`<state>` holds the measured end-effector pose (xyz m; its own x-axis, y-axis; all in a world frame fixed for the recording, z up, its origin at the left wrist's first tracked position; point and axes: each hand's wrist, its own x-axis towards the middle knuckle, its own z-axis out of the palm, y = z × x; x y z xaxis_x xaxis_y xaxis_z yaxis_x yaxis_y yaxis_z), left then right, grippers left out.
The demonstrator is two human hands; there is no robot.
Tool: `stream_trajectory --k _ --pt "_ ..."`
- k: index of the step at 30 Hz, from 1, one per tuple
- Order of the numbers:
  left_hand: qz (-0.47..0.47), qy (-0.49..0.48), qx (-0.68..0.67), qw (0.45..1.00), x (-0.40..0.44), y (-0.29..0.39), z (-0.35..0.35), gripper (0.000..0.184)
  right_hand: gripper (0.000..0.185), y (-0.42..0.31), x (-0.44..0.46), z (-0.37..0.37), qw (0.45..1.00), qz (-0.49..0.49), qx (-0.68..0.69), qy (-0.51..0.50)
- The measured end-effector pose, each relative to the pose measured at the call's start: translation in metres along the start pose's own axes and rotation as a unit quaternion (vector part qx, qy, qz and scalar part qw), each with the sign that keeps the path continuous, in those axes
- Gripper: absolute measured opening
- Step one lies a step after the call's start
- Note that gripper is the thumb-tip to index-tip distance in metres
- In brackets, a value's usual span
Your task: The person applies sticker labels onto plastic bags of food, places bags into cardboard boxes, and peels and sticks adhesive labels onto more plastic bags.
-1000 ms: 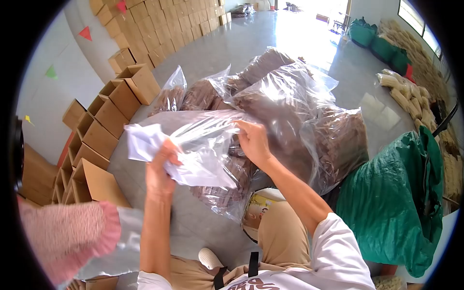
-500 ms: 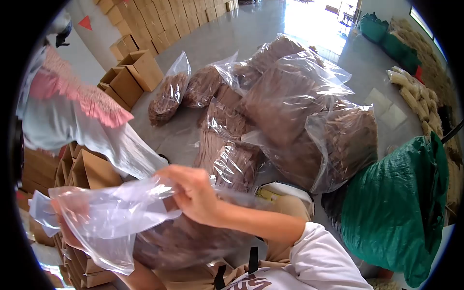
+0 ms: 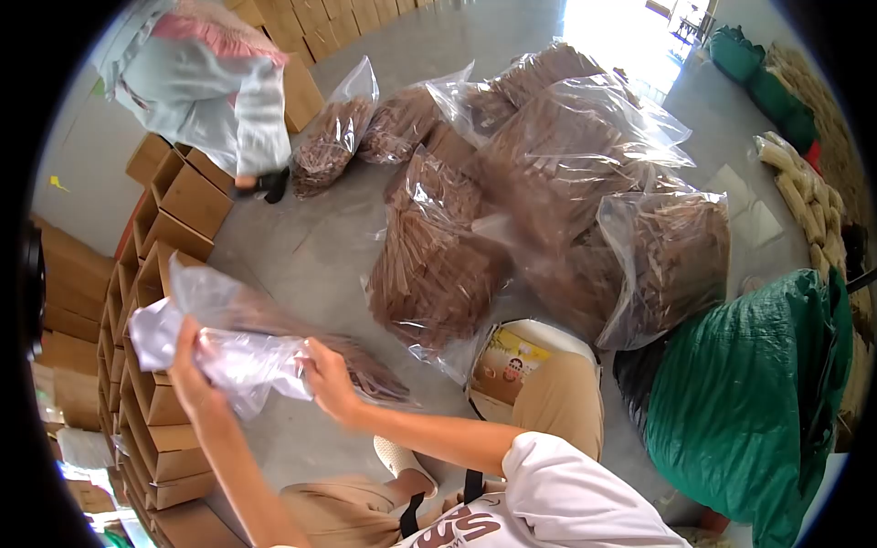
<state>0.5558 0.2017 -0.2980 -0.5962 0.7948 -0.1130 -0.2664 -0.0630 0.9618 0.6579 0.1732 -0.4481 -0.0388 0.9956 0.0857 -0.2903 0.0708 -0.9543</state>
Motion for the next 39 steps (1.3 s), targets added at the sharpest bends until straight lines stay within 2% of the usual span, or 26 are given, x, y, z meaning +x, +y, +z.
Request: stream_trajectory --k 2,3,4,5,6,7,9,11,12,14,15,16,17,19,21,23,24,25,27,28,30,33,34,36,37,39 --pt "-0.015 -0.042 0.036 0.998 0.022 -0.039 0.002 0.026 0.010 0.043 0.007 -0.010 0.992 0.108 0.059 0.027" --pt "-0.003 -0.055 0.031 0.998 0.024 -0.058 0.013 0.021 0.014 0.052 0.016 -0.019 0.988 0.052 0.133 0.054" --pt "-0.050 -0.153 0.045 0.986 0.034 -0.068 0.011 0.020 0.015 0.061 0.023 -0.039 0.988 0.090 0.092 0.084" --pt "-0.096 -0.249 0.055 0.962 0.040 -0.075 0.009 0.021 0.013 0.073 0.035 -0.061 0.995 -0.031 -0.024 0.088" --pt "-0.100 -0.250 0.055 0.962 0.038 -0.075 0.015 0.021 0.008 0.062 0.042 -0.086 0.988 0.029 -0.114 0.095" --pt "-0.122 -0.237 0.026 0.963 0.034 -0.073 0.025 0.018 0.008 0.067 0.050 -0.111 0.983 0.032 -0.152 0.097" --pt "-0.147 -0.235 -0.002 0.961 0.026 -0.071 0.042 0.016 0.023 0.042 0.055 -0.162 0.952 0.148 -0.253 0.083" --pt "-0.178 -0.239 -0.028 0.954 0.019 -0.074 0.052 0.019 0.022 0.087 0.047 -0.233 0.938 0.068 -0.314 0.130" --pt "-0.213 -0.248 -0.028 0.945 0.012 -0.078 0.056 0.017 0.017 0.084 0.039 -0.262 0.930 0.177 -0.296 0.128" --pt "-0.260 -0.274 -0.054 0.924 -0.006 -0.091 0.059 0.016 0.009 0.102 0.013 -0.328 0.898 0.177 -0.397 0.070" --pt "-0.304 -0.298 -0.081 0.901 -0.015 -0.099 0.059 0.016 0.008 0.106 0.006 -0.355 0.853 0.229 -0.468 -0.021" --pt "-0.313 -0.310 -0.091 0.893 -0.021 -0.112 0.056 0.014 0.014 0.089 -0.002 -0.360 0.813 0.268 -0.515 -0.053" --pt "-0.324 -0.312 -0.082 0.889 -0.024 -0.126 0.052 0.014 0.014 0.094 -0.012 -0.371 0.813 0.279 -0.508 -0.048" --pt "-0.377 -0.280 -0.066 0.880 -0.027 -0.157 0.050 0.014 0.019 0.107 -0.029 -0.393 0.757 0.299 -0.575 -0.089" --pt "-0.412 -0.226 -0.038 0.882 -0.034 -0.180 0.059 0.015 0.021 0.119 -0.048 -0.403 0.742 0.330 -0.577 -0.087" --pt "-0.408 -0.232 -0.004 0.883 -0.047 -0.196 0.073 0.014 0.025 0.131 -0.068 -0.401 0.686 0.340 -0.632 -0.122" --pt "-0.393 -0.235 0.045 0.888 -0.056 -0.205 0.079 0.015 0.042 0.139 -0.072 -0.398 0.644 0.427 -0.622 -0.125" --pt "-0.396 -0.242 0.052 0.884 -0.063 -0.215 0.082 0.015 0.042 0.152 -0.087 -0.391 0.647 0.433 -0.616 -0.119" --pt "-0.393 -0.330 0.108 0.851 -0.077 -0.239 0.083 0.015 0.067 0.173 -0.121 -0.372 0.607 0.352 -0.701 0.126" --pt "-0.399 -0.339 0.112 0.845 -0.083 -0.251 0.085 0.015 0.067 0.174 -0.125 -0.368 0.603 0.361 -0.698 0.134" --pt "-0.420 -0.379 0.158 0.810 -0.096 -0.277 0.085 0.018 0.066 0.168 -0.136 -0.362 0.532 0.449 -0.709 0.115" --pt "-0.509 -0.372 0.211 0.747 -0.119 -0.320 0.073 0.031 0.062 0.149 -0.143 -0.361 0.545 0.464 -0.691 0.099" --pt "-0.494 -0.400 0.258 0.727 -0.128 -0.327 0.070 0.038 0.062 0.148 -0.145 -0.365 0.543 0.466 -0.691 0.106" --pt "-0.433 -0.477 0.324 0.693 -0.146 -0.337 0.064 0.055 0.053 0.143 -0.149 -0.376 0.602 0.488 -0.623 0.106" --pt "-0.428 -0.531 0.326 0.654 -0.153 -0.333 0.064 0.058 0.053 0.147 -0.152 -0.384 0.599 0.490 -0.624 0.111" --pt "-0.399 -0.598 0.304 0.625 -0.167 -0.347 0.054 0.058 0.040 0.154 -0.152 -0.400 0.698 0.408 -0.585 0.066"
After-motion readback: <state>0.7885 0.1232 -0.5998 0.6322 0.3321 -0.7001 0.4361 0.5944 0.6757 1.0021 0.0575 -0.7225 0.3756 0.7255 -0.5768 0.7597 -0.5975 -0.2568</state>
